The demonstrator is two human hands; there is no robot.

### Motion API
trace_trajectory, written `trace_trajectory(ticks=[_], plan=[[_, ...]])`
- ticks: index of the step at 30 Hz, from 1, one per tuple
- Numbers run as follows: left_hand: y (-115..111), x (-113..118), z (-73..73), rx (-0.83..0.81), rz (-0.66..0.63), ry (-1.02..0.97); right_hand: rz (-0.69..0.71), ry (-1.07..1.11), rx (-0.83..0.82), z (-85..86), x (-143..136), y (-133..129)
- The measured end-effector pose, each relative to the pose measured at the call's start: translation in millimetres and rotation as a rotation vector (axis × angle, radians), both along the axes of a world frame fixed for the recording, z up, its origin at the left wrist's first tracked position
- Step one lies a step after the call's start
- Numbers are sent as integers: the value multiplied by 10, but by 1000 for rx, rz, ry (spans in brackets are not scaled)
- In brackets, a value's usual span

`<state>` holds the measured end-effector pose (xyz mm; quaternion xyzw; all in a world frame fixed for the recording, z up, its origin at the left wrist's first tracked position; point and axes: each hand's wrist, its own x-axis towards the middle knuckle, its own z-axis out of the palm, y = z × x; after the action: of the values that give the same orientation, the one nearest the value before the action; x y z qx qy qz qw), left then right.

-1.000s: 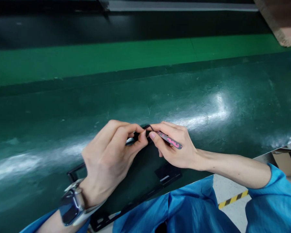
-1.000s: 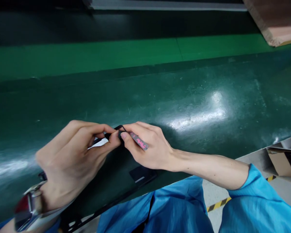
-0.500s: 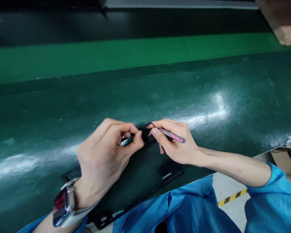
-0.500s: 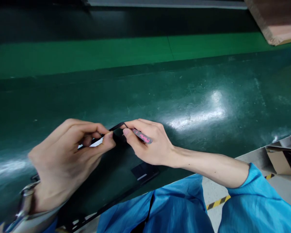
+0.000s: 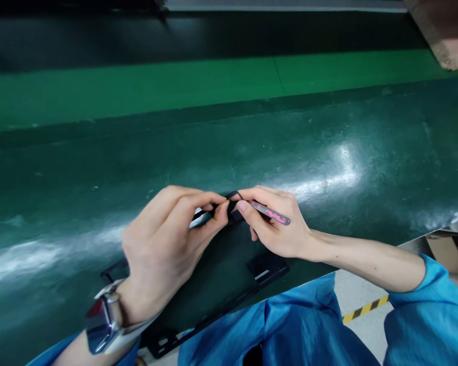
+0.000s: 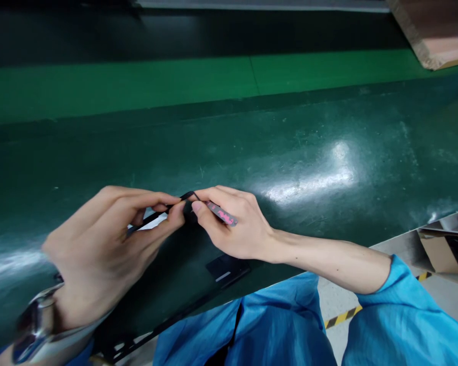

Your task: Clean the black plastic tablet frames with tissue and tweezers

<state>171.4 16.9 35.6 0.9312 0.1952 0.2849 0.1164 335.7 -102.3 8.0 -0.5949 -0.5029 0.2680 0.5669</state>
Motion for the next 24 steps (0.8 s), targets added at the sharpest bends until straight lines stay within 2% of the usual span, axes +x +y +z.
trace_trajectory(ticks=[3,9,12,18,24], plan=[[26,33,-35,55,-7,4,18,-17,4,10,-2,-5],[80,59,-58,40,20,-8,0,22,1,9,16,2],[110,38,-55,72,23,-28,-21,32,-28,9,40,11],[135,23,-22,33,52,-31,-18,43,-49,10,76,21],[91,22,3,4,-65,-74,-8,43,-70,13,70,15]])
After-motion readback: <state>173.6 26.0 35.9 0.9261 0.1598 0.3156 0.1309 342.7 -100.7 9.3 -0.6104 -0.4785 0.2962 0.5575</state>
